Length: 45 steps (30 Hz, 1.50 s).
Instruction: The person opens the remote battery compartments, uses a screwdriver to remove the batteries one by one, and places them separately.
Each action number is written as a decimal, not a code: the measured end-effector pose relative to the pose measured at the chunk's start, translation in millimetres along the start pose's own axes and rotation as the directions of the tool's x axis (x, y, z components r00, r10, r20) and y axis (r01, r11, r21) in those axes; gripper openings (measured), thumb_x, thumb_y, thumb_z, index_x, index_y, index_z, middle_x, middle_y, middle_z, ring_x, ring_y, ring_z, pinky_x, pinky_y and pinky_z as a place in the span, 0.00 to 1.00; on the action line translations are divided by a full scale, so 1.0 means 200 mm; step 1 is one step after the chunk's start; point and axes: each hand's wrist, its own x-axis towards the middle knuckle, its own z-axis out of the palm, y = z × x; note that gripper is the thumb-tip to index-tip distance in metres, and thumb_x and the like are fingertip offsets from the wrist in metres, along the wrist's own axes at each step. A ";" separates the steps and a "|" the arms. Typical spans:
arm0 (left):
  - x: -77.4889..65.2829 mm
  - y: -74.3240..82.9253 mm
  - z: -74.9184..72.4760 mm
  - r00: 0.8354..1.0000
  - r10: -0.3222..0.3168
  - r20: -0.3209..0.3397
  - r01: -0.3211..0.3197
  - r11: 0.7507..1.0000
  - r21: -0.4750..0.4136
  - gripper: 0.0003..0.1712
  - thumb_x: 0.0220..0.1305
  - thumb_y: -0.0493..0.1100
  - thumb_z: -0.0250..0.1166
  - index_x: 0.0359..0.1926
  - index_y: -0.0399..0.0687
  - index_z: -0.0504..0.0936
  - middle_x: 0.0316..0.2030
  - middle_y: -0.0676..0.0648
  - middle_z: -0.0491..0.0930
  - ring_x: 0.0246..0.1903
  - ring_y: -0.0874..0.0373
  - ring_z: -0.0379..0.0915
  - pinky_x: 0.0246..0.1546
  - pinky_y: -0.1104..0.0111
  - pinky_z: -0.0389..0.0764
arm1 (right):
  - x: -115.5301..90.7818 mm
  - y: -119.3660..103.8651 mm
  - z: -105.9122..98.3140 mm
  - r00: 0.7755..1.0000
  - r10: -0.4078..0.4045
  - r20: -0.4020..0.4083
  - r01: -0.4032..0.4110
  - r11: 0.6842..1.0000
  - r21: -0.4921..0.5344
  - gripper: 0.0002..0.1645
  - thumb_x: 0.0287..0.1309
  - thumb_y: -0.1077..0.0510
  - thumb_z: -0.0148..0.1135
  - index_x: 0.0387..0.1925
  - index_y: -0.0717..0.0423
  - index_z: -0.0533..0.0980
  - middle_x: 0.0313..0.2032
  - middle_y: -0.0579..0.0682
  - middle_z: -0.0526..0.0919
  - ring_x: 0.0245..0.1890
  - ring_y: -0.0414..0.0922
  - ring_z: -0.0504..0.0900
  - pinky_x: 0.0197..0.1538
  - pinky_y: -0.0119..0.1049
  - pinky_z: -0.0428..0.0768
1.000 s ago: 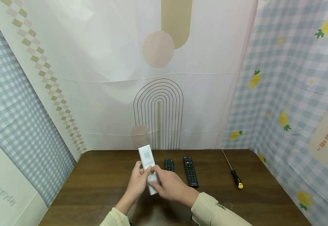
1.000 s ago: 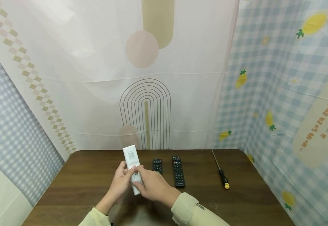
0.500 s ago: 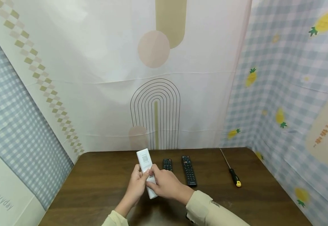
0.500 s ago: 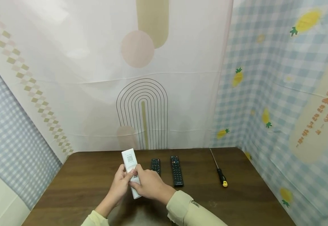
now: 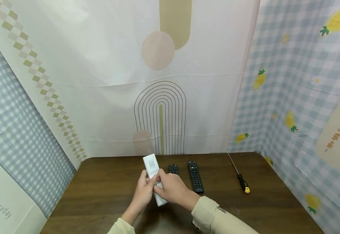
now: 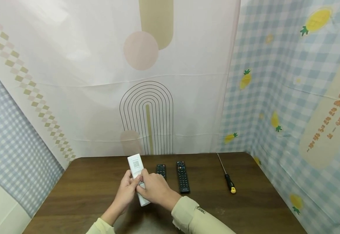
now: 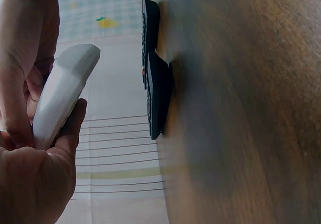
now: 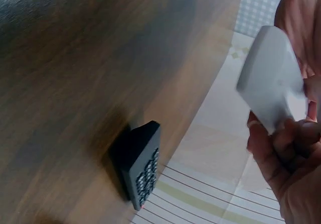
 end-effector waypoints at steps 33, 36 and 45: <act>0.04 -0.01 0.04 0.981 -0.016 -0.192 0.007 0.999 -0.049 0.14 0.80 0.33 0.54 0.60 0.29 0.68 0.45 0.37 0.83 0.39 0.62 0.81 0.40 0.71 0.84 | 0.10 0.09 0.18 0.810 -0.341 -0.477 0.222 0.931 -0.289 0.27 0.45 0.51 0.85 0.21 0.48 0.69 0.12 0.37 0.68 0.12 0.32 0.63 0.18 0.25 0.54; 0.05 0.01 0.04 0.978 -0.005 -0.210 -0.002 1.000 -0.030 0.13 0.79 0.33 0.54 0.59 0.29 0.70 0.47 0.35 0.82 0.40 0.61 0.80 0.40 0.71 0.84 | 0.11 0.08 0.19 0.816 -0.310 -0.488 0.206 0.945 -0.255 0.27 0.46 0.51 0.85 0.21 0.48 0.68 0.13 0.38 0.67 0.13 0.32 0.61 0.19 0.24 0.53; 0.07 0.00 0.00 0.983 -0.018 -0.181 0.007 0.998 -0.061 0.15 0.79 0.33 0.55 0.60 0.30 0.66 0.46 0.30 0.87 0.36 0.63 0.84 0.39 0.70 0.85 | 0.11 0.09 0.19 0.877 -0.234 -0.420 0.182 0.970 -0.160 0.24 0.50 0.52 0.80 0.23 0.47 0.68 0.16 0.36 0.63 0.18 0.29 0.54 0.23 0.21 0.49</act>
